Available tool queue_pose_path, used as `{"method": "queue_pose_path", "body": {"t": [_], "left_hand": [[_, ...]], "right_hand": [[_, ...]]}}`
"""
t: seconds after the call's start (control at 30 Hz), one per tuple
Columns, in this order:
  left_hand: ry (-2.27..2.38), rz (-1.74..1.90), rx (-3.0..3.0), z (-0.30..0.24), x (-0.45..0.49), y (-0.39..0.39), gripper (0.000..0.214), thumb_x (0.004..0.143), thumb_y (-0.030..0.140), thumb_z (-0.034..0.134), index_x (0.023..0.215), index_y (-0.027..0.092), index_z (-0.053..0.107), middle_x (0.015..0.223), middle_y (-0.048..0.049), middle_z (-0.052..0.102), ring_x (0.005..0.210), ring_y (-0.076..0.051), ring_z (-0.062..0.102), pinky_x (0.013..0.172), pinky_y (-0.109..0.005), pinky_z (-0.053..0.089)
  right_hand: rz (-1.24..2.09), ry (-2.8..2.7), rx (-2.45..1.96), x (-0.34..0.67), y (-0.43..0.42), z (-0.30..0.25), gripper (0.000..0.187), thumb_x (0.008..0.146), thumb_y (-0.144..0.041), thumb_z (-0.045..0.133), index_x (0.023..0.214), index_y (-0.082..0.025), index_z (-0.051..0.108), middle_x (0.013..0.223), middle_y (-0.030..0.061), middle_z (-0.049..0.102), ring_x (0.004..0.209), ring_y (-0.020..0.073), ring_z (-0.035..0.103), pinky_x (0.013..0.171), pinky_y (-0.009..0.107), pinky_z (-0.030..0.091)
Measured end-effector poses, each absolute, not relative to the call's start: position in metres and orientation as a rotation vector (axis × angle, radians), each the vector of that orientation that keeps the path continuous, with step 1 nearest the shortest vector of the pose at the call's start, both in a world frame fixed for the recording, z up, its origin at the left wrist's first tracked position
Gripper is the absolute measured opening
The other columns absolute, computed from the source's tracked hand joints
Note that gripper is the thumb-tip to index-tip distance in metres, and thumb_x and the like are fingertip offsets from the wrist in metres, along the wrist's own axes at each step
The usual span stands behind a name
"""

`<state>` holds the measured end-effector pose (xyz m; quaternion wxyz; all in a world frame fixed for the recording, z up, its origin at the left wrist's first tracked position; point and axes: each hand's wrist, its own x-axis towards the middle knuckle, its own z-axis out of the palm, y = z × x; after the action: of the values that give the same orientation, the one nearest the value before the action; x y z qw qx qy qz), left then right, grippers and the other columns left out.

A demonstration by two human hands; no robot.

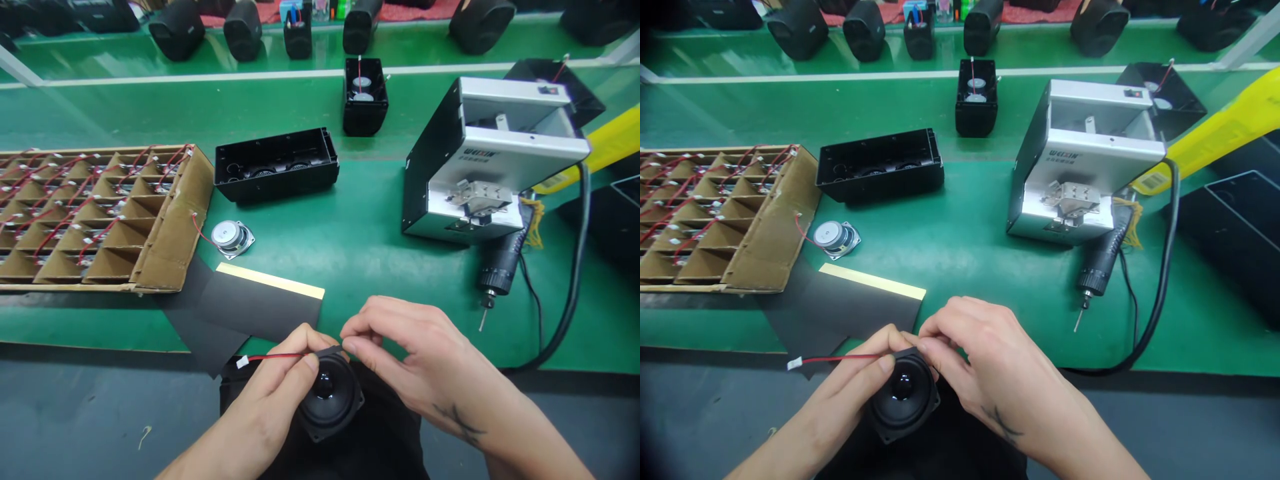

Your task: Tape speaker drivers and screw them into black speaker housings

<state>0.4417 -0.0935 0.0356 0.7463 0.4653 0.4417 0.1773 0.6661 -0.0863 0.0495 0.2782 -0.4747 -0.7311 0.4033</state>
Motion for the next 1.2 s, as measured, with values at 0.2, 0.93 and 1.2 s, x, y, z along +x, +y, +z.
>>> {"method": "queue_pose_path", "body": {"t": [0.2,0.93,1.2], "left_hand": [[0.971,0.412,1.013,0.036,0.446,-0.093,0.032,0.109,0.046,0.043,0.101,0.022,0.061,0.103,-0.0031,0.060,0.098,-0.020,0.053,0.089,-0.031,0.042],[0.981,0.476,1.029,0.029,0.446,-0.096,0.032,0.108,0.047,0.046,0.094,0.021,0.058,0.098,-0.0024,0.060,0.097,-0.019,0.055,0.086,-0.029,0.043],[1.019,0.705,0.986,0.017,0.450,-0.095,0.029,0.107,0.048,0.050,0.106,0.024,0.065,0.141,-0.0056,0.060,0.137,-0.027,0.051,0.111,-0.035,0.043]], "right_hand": [[1.036,-1.948,-1.270,0.665,-0.088,0.047,0.013,0.107,-0.023,0.062,0.094,-0.022,0.066,0.086,-0.0065,0.063,0.077,0.0078,0.056,0.073,0.022,0.042],[1.057,-1.916,-1.270,0.669,-0.096,0.039,0.008,0.107,-0.026,0.062,0.112,-0.026,0.069,0.099,-0.0017,0.067,0.088,0.0128,0.062,0.079,0.026,0.047],[1.285,-1.678,-1.383,0.656,-0.102,0.029,0.038,0.098,-0.035,0.072,0.133,-0.032,0.060,0.112,-0.0018,0.069,0.094,0.0165,0.066,0.086,0.030,0.055]]}}
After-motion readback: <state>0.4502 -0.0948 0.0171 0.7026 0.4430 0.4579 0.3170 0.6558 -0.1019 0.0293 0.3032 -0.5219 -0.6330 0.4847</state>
